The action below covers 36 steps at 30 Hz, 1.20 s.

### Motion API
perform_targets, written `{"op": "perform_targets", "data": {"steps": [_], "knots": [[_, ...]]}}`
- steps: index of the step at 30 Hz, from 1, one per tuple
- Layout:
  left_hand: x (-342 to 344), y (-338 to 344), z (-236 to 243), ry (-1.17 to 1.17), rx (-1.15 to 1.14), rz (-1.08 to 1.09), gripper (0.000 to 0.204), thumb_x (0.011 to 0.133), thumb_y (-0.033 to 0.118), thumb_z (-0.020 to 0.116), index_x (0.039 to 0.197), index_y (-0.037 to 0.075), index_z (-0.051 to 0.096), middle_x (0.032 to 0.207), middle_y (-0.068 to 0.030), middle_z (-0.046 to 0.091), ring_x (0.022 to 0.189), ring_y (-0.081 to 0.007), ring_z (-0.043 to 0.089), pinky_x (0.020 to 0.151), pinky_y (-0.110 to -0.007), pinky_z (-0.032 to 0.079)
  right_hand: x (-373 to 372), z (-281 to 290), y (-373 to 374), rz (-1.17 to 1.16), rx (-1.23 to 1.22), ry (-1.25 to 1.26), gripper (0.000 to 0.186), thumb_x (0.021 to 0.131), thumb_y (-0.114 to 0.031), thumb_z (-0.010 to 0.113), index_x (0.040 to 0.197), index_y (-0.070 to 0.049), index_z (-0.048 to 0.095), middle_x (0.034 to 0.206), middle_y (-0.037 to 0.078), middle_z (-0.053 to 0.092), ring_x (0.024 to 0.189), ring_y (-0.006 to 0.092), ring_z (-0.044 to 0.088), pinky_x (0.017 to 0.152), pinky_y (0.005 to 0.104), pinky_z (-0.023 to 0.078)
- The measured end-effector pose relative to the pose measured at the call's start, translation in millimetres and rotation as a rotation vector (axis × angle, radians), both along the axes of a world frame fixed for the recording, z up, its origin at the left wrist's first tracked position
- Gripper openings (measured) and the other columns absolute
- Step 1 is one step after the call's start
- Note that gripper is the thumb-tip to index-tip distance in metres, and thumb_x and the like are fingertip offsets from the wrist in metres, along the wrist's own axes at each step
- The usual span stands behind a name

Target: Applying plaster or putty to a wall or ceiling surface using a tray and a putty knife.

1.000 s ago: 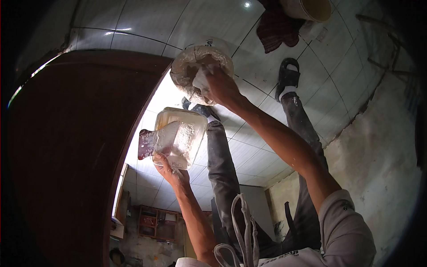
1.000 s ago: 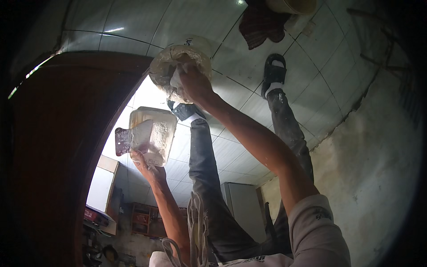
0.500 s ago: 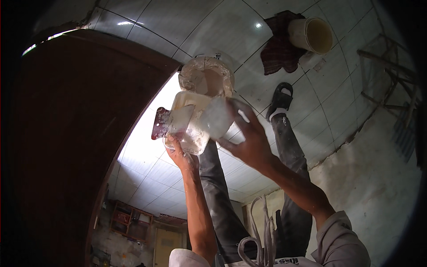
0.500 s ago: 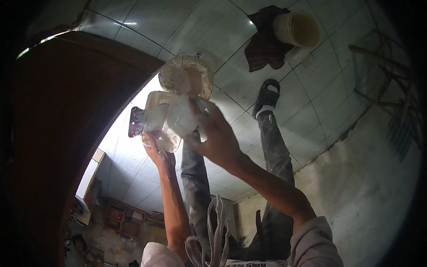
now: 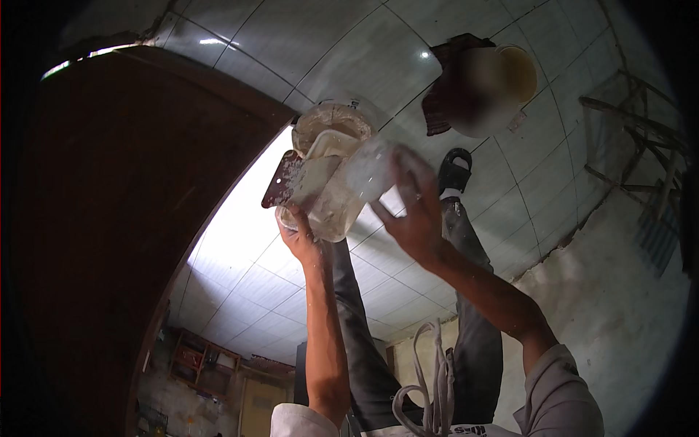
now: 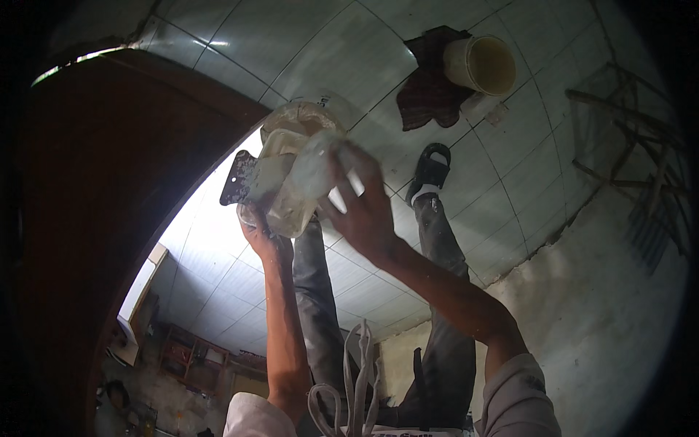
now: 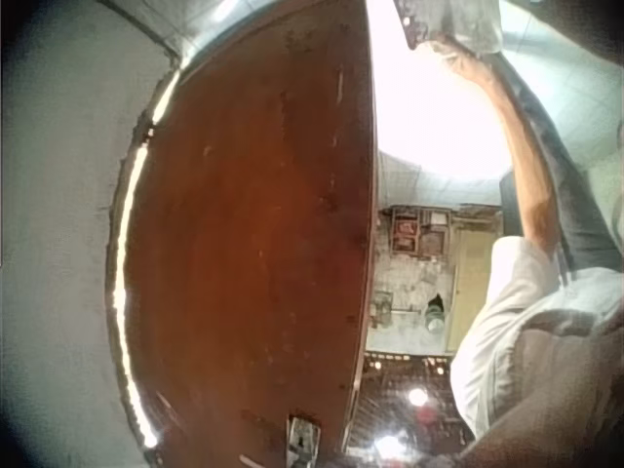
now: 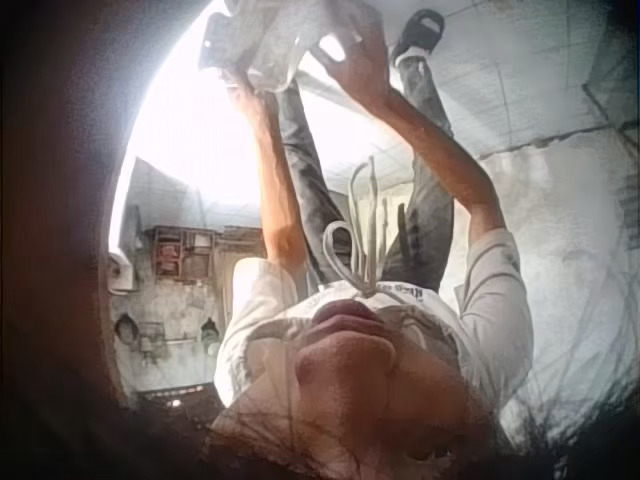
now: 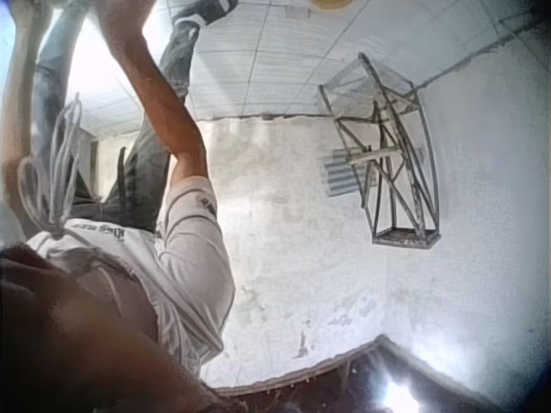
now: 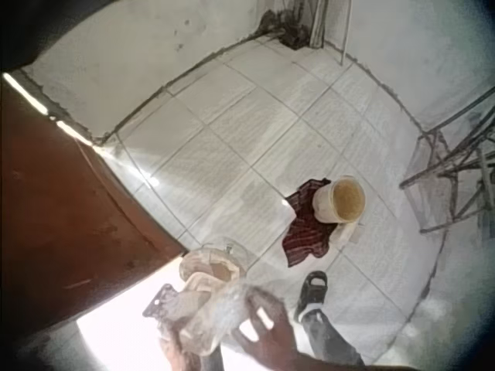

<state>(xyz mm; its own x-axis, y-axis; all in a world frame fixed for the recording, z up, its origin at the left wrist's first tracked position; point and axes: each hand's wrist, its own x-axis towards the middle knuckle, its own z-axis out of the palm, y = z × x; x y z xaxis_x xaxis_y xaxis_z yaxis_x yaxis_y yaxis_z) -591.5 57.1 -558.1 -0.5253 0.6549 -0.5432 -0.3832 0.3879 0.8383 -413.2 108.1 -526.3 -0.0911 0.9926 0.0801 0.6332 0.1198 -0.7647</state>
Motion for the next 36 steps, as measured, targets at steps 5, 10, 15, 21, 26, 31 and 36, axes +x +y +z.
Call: {"op": "perform_targets", "data": {"steps": [5,10,15,21,26,31,36], "knots": [[1,-4,1,0.032,-0.005,-0.022,0.040,0.096,0.031,0.058,0.121,0.001,0.048,0.112,-0.0109,0.061,0.100,-0.0186,0.058,0.086,-0.033,0.048,1,-8,-2,0.068,0.036,0.054,0.081,0.064,-0.007,0.083,0.135,-0.001,0.045,0.133,0.020,0.044,0.119,0.0342,0.050,0.084,0.0376,0.055],[-13,-17,8,0.042,-0.046,0.019,0.038,0.097,0.030,0.056,0.120,0.001,0.048,0.110,-0.0110,0.061,0.096,-0.0184,0.060,0.083,-0.032,0.050,5,-22,7,-0.193,-0.110,0.411,0.081,0.072,-0.007,0.081,0.141,-0.003,0.037,0.136,0.018,0.042,0.124,0.0300,0.047,0.089,0.0404,0.055],[-46,-41,14,0.061,-0.091,0.033,0.036,0.097,0.031,0.054,0.120,0.004,0.048,0.109,-0.0101,0.059,0.093,-0.0194,0.062,0.077,-0.032,0.054,-14,-72,1,-0.452,-0.513,0.635,0.081,0.073,-0.015,0.082,0.139,-0.001,0.038,0.129,0.016,0.046,0.122,0.0268,0.049,0.092,0.0408,0.052],[-49,-40,35,0.056,-0.116,0.031,0.031,0.097,0.029,0.057,0.113,0.004,0.049,0.100,-0.0076,0.061,0.085,-0.0158,0.060,0.073,-0.030,0.052,-43,-153,6,-0.148,-0.478,0.352,0.083,0.072,-0.034,0.082,0.135,0.001,0.041,0.127,0.025,0.049,0.122,0.0320,0.050,0.098,0.0398,0.046],[-60,-35,59,0.096,-0.073,-0.036,0.031,0.097,0.029,0.057,0.112,0.003,0.050,0.099,-0.0076,0.062,0.083,-0.0152,0.060,0.073,-0.030,0.051,-47,-98,37,-0.071,-0.652,0.665,0.066,0.082,-0.037,0.073,0.131,-0.001,0.048,0.129,0.021,0.053,0.123,0.0311,0.051,0.101,0.0393,0.044],[-39,-16,112,0.023,-0.038,-0.262,0.024,0.097,0.023,0.057,0.110,0.002,0.055,0.095,-0.0060,0.064,0.082,-0.0129,0.060,0.070,-0.027,0.051,-7,72,65,0.350,-0.385,0.491,0.055,0.084,-0.033,0.071,0.130,-0.008,0.053,0.131,0.014,0.054,0.123,0.0265,0.051,0.103,0.0389,0.041],[-12,6,184,0.003,0.021,-0.564,0.034,0.096,0.025,0.057,0.116,-0.002,0.054,0.105,-0.0115,0.064,0.092,-0.0183,0.063,0.082,-0.032,0.052,26,192,74,0.566,-0.365,0.103,0.043,0.082,-0.028,0.071,0.119,-0.007,0.060,0.119,0.014,0.060,0.112,0.0305,0.056,0.099,0.0392,0.042]]}}
